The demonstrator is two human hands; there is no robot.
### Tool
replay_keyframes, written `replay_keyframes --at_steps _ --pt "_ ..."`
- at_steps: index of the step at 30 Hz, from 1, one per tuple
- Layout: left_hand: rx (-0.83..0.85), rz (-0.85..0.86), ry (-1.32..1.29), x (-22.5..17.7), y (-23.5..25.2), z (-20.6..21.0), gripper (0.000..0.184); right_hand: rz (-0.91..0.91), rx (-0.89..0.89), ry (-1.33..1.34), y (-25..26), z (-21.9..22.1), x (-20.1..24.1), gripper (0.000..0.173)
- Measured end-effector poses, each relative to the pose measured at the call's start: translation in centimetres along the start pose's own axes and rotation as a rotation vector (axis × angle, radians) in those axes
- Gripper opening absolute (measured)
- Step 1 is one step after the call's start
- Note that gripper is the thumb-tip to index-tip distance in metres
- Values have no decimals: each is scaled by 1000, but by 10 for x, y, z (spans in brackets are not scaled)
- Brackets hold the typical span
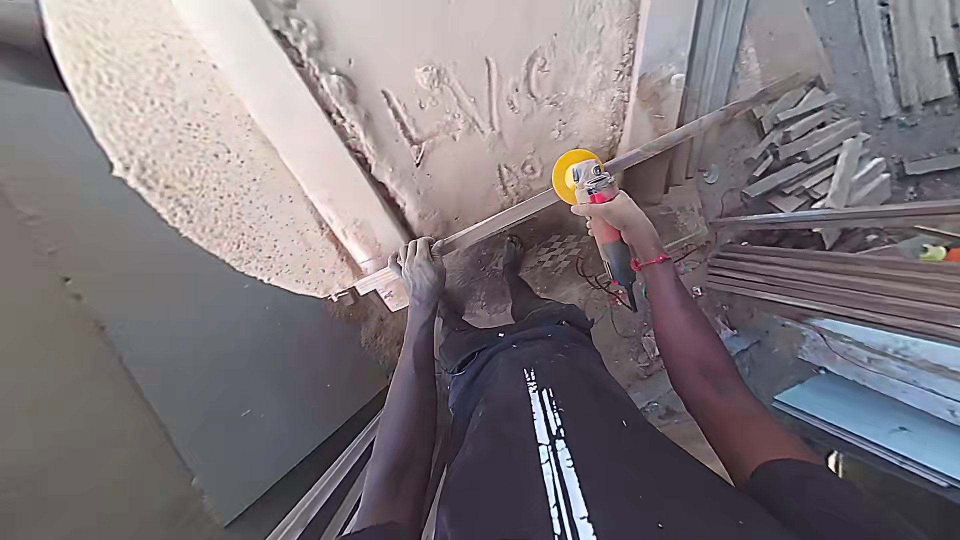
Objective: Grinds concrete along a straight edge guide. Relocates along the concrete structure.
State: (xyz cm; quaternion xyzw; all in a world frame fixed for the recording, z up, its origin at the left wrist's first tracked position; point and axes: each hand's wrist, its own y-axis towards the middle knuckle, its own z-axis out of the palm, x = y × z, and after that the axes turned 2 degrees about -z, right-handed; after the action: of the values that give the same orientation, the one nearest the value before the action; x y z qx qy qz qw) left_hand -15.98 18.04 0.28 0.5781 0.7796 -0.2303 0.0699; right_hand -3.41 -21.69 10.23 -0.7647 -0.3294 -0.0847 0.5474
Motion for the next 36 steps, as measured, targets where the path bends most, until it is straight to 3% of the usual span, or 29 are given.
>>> replay_keyframes --at_steps 4,6,8,10,12,17,22,26,28,32,36 --pt "39 -266 -55 117 -11 -37 49 -9 27 -56 -26 74 -1 72" --pt "105 -385 -353 170 -8 -42 50 -17 53 -82 -39 116 0 72" --pt "201 -472 -928 201 -8 -34 45 -34 76 -103 -59 159 -1 71" --pt "288 -526 -1476 219 -9 -17 36 -77 93 -112 -87 205 -2 69" --pt "341 -498 -1731 228 -13 3 25 -108 125 -121 -109 250 -2 70" --pt "331 -371 -2009 228 -18 40 16 -147 218 -365 -111 358 13 79" --pt "402 -358 -2074 233 -19 46 31 -239 243 -587 -125 425 31 88" --pt "387 -303 -2126 236 -19 42 44 -178 200 -513 -125 413 26 88" --pt "291 -378 -2165 241 -25 36 46 -127 154 -356 -115 386 13 82" --pt "75 -432 -2156 253 -37 18 30 -34 71 -8 -97 299 -2 72" --pt "-51 -515 -2045 245 -35 2 47 10 -48 145 -74 199 -9 69"
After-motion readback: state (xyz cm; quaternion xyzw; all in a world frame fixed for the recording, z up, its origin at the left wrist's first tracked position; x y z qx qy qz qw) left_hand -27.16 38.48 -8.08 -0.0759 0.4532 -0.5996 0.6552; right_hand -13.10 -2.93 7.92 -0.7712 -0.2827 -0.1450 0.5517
